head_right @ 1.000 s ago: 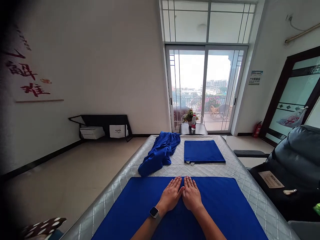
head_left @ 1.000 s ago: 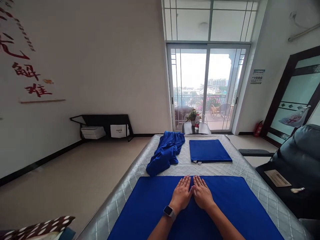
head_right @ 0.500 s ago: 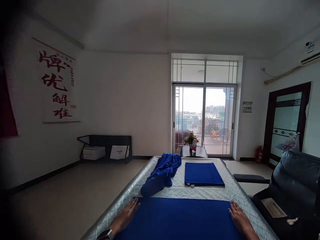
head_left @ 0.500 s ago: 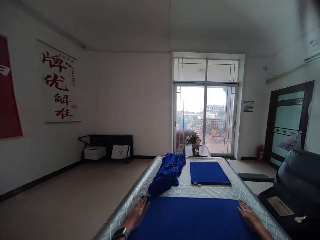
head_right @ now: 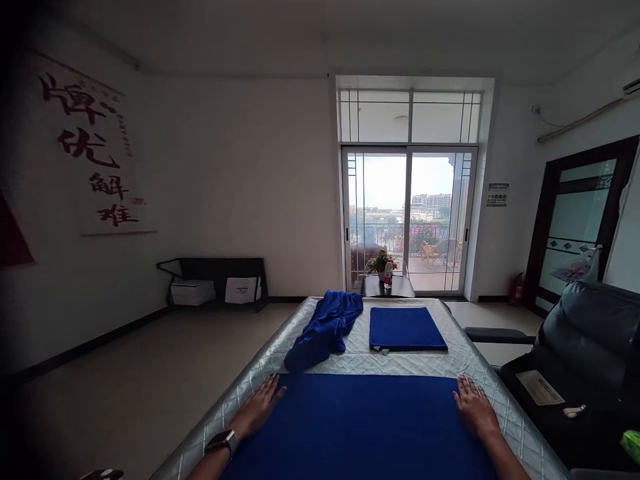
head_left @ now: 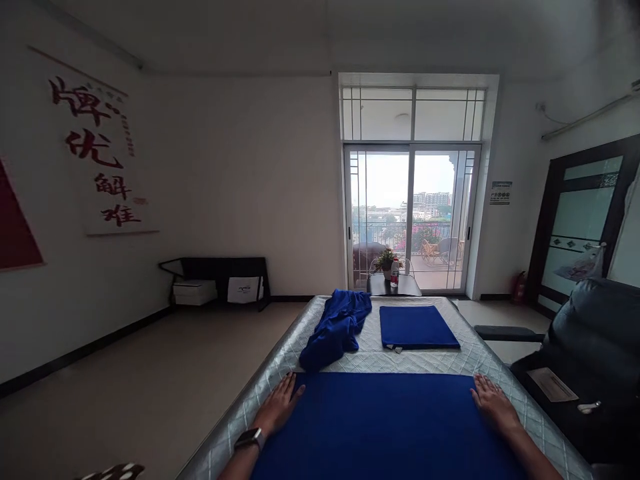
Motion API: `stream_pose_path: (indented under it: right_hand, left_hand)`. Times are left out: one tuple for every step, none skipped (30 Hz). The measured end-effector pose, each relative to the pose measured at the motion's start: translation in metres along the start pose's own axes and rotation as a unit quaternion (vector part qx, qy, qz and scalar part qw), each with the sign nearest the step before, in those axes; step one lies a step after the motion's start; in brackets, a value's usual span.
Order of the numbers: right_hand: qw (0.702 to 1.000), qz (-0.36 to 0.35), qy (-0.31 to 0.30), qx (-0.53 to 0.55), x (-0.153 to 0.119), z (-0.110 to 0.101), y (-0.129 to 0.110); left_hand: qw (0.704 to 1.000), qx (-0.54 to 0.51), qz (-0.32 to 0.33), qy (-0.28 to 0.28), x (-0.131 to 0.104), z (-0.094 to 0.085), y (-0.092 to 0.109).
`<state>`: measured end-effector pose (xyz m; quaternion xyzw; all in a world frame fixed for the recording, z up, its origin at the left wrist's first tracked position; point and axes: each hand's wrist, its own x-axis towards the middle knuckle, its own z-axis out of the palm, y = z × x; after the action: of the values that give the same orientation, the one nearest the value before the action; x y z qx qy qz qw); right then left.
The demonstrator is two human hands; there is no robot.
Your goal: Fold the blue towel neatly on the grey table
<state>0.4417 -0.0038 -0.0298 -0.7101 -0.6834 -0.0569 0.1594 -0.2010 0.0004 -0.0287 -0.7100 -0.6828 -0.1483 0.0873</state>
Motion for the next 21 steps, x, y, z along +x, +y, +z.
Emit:
stream_pose_path:
  right_hand:
    - [1.0, -0.006, 0.013, -0.006, 0.0, -0.004, -0.008]
    - [1.0, -0.014, 0.023, -0.011, 0.001, -0.008, -0.018]
    - [0.999, -0.026, 0.027, -0.013, 0.001, -0.011, -0.032]
    - [0.999, -0.038, 0.027, -0.012, 0.001, -0.014, -0.049]
    - [0.998, -0.052, 0.022, -0.006, 0.001, -0.017, -0.068]
    - [0.998, -0.067, 0.006, 0.004, 0.001, -0.019, -0.091]
    - [0.997, -0.077, -0.013, 0.018, 0.0, -0.02, -0.115]
    - [0.995, -0.092, -0.032, 0.034, -0.001, -0.02, -0.141]
    - [0.992, -0.106, -0.048, 0.052, -0.002, -0.019, -0.166]
    - [0.988, -0.124, -0.063, 0.069, -0.004, -0.016, -0.189]
    - [0.983, -0.146, -0.075, 0.082, -0.004, -0.013, -0.21]
    - [0.978, -0.165, -0.085, 0.094, -0.005, -0.009, -0.227]
    - [0.974, -0.179, -0.095, 0.104, -0.005, -0.003, -0.24]
    - [0.971, -0.185, -0.104, 0.11, -0.005, 0.003, -0.249]
    - [0.97, -0.185, -0.112, 0.114, -0.005, 0.009, -0.254]
    - [0.969, -0.181, -0.118, 0.116, -0.004, 0.015, -0.256]
    - [0.97, -0.177, -0.12, 0.118, -0.002, 0.021, -0.256]
    - [0.97, -0.175, -0.12, 0.121, -0.001, 0.026, -0.254]
    - [0.969, -0.176, -0.119, 0.125, 0.001, 0.032, -0.252]
    - [0.969, -0.177, -0.117, 0.13, 0.003, 0.036, -0.249]
    - [0.967, -0.178, -0.117, 0.137, 0.005, 0.04, -0.247]
  left_hand:
    - [1.0, -0.006, -0.004, -0.016, 0.001, -0.002, 0.003]
    - [1.0, -0.012, -0.011, -0.026, 0.001, -0.005, 0.01]
    - [0.999, -0.019, -0.016, -0.026, 0.002, -0.008, 0.021]
    - [0.999, -0.029, -0.013, -0.018, 0.002, -0.01, 0.036]
    - [0.999, -0.039, -0.002, -0.005, 0.002, -0.011, 0.056]
    - [0.998, -0.052, 0.023, 0.003, 0.003, -0.011, 0.079]
    - [0.995, -0.071, 0.065, -0.003, 0.003, -0.01, 0.104]
    - [0.992, -0.081, 0.099, -0.011, 0.005, -0.008, 0.13]
    - [0.988, -0.087, 0.125, -0.018, 0.006, -0.005, 0.156]
    - [0.985, -0.093, 0.146, -0.023, 0.009, 0.0, 0.18]
    - [0.98, -0.099, 0.169, -0.026, 0.012, 0.005, 0.201]
    - [0.976, -0.106, 0.189, -0.027, 0.015, 0.011, 0.219]
    - [0.973, -0.11, 0.203, -0.026, 0.018, 0.018, 0.232]
    - [0.97, -0.113, 0.214, -0.025, 0.02, 0.025, 0.24]
    - [0.969, -0.114, 0.219, -0.026, 0.023, 0.032, 0.245]
    - [0.969, -0.113, 0.219, -0.027, 0.025, 0.04, 0.247]
    - [0.97, -0.113, 0.215, -0.029, 0.027, 0.047, 0.247]
    - [0.971, -0.115, 0.209, -0.031, 0.029, 0.054, 0.245]
    - [0.971, -0.117, 0.203, -0.032, 0.031, 0.061, 0.242]
    - [0.972, -0.121, 0.198, -0.033, 0.032, 0.067, 0.24]
    - [0.972, -0.126, 0.194, -0.032, 0.034, 0.071, 0.238]
